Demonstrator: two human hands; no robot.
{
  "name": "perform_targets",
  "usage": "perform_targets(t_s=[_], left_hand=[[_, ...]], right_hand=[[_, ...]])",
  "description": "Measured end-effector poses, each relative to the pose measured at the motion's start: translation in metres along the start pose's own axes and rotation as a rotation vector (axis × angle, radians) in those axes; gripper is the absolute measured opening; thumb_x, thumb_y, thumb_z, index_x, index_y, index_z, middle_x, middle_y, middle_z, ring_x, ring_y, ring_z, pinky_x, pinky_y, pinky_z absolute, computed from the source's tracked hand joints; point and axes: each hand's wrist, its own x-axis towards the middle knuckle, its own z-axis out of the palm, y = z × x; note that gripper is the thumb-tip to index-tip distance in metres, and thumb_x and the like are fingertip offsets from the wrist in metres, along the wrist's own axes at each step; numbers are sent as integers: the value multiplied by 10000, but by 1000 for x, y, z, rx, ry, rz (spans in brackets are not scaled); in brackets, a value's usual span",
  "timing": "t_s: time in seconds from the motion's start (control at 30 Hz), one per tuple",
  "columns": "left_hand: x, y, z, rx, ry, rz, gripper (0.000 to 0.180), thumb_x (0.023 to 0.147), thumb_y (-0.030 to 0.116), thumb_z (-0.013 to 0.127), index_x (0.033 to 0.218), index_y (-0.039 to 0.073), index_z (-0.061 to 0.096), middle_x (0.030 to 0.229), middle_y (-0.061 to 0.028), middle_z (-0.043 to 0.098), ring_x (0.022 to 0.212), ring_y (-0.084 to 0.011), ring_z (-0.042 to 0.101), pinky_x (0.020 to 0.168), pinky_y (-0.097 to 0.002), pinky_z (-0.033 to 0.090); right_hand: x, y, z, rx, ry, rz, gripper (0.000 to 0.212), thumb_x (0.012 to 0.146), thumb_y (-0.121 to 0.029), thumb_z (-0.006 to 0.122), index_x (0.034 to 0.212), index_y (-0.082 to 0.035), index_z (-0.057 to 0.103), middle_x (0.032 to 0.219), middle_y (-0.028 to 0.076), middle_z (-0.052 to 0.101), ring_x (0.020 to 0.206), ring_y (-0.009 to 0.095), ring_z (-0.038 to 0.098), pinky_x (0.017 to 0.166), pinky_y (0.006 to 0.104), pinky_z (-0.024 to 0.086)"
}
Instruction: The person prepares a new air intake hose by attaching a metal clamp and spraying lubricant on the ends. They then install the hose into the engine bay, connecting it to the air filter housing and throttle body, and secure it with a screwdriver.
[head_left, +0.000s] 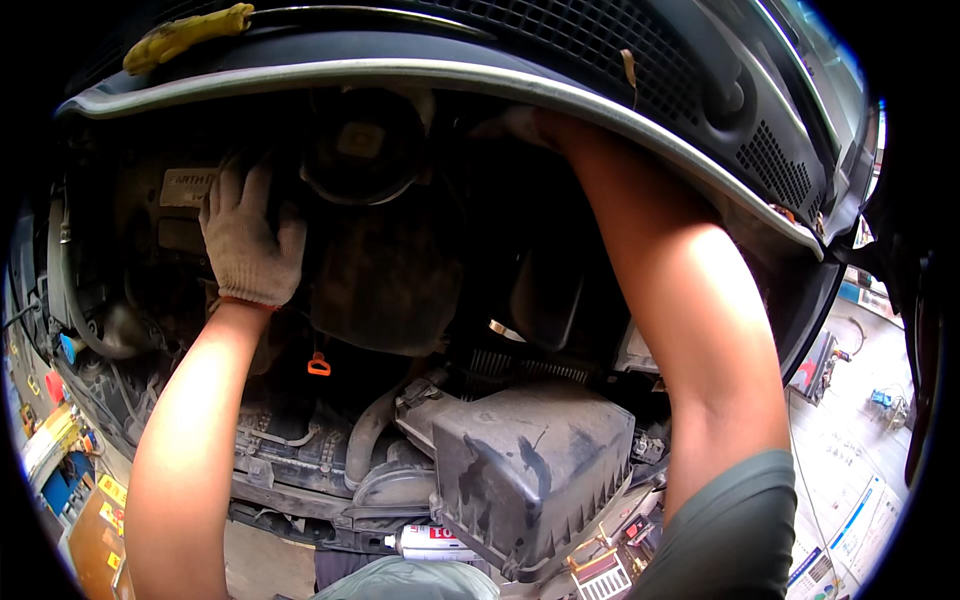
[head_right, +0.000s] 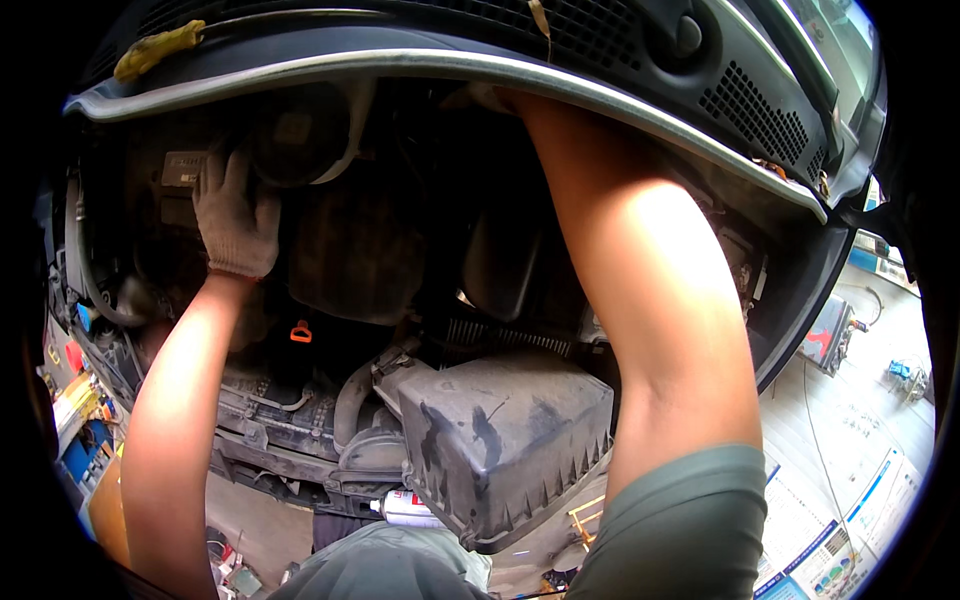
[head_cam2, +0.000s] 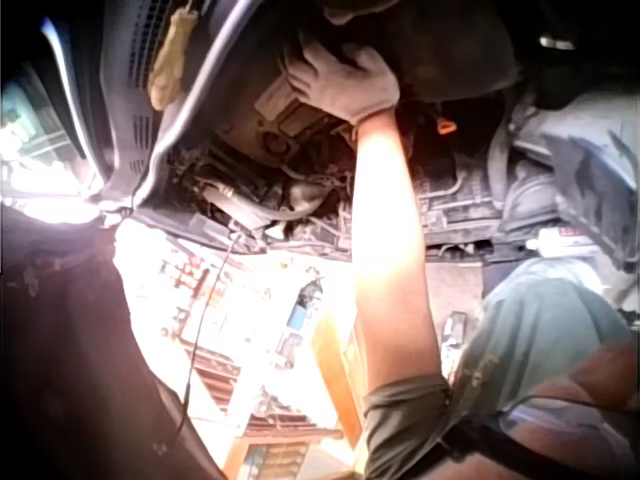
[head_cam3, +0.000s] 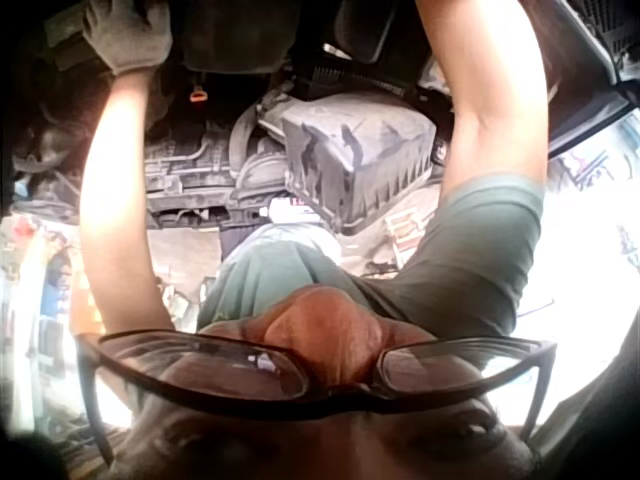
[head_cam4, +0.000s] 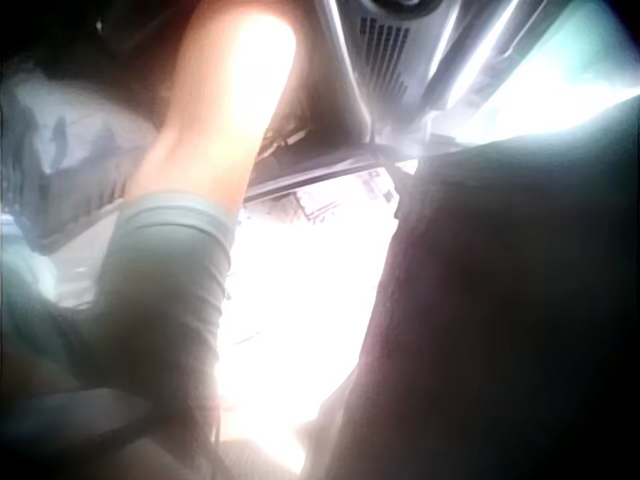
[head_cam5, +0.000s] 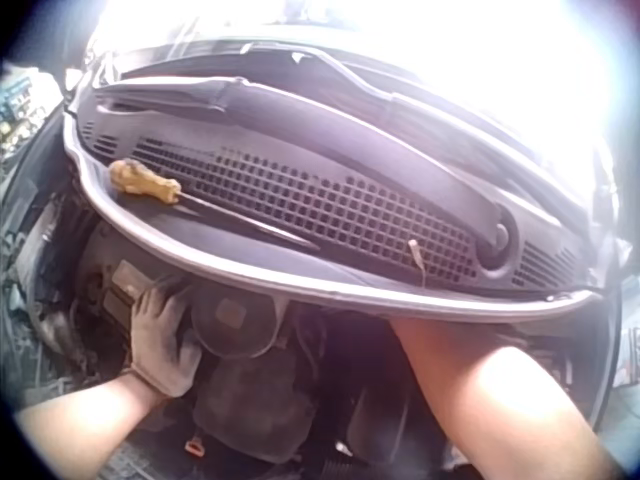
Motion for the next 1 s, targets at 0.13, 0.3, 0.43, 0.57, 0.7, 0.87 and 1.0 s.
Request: perform_targets(t_s=[0.13,0.3,0.43,0.57,0.7,0.87,1.0], left_hand=[[0,3,-4,-10,-17,-7,648,910,263,619,1517,38,612,1585,-274,563,1443,-521,538,1209,-587,426],[-3,-2,3,23,6,-1,576,946,259,631,1484,53,646,1568,-272,583,1417,-520,567,1193,-578,441],[-2,-3,4,-9,14,32,559,948,255,624,1468,52,657,1573,-276,575,1418,-521,561,1188,-580,438],[-5,-10,9,-5,-26,-3,648,906,268,609,1509,29,601,1589,-283,547,1422,-537,541,1199,-598,419],[-11,-14,9,37,-4,10,650,896,266,612,1494,11,600,1569,-307,544,1398,-553,541,1180,-607,425],[-7,-7,7,44,-22,-18,663,884,285,641,1491,19,606,1510,-315,568,1367,-557,539,1148,-618,436],[-2,-1,0,18,-38,-41,652,893,274,633,1504,47,608,1488,-293,580,1354,-553,547,1149,-617,436]], right_hand=[[4,-5,4,1,12,-21,732,929,-386,877,1538,-46,656,1561,223,650,1481,358,581,1238,513,465],[8,-11,5,6,55,-47,728,929,-383,877,1536,-47,657,1557,223,654,1477,359,585,1235,513,467],[11,-15,6,17,87,-70,725,929,-381,877,1534,-47,659,1553,223,657,1473,359,589,1234,513,469],[12,-13,6,17,100,-69,723,929,-379,877,1533,-48,661,1549,223,660,1470,359,592,1232,513,471],[7,-7,7,21,90,-45,720,928,-377,877,1531,-48,662,1545,223,662,1467,360,595,1230,513,473],[5,-5,7,14,78,-24,716,928,-374,877,1529,-49,664,1540,223,666,1462,360,599,1227,513,475],[-1,-3,3,6,82,-5,714,928,-372,877,1528,-49,666,1537,223,669,1459,361,602,1226,513,477]])
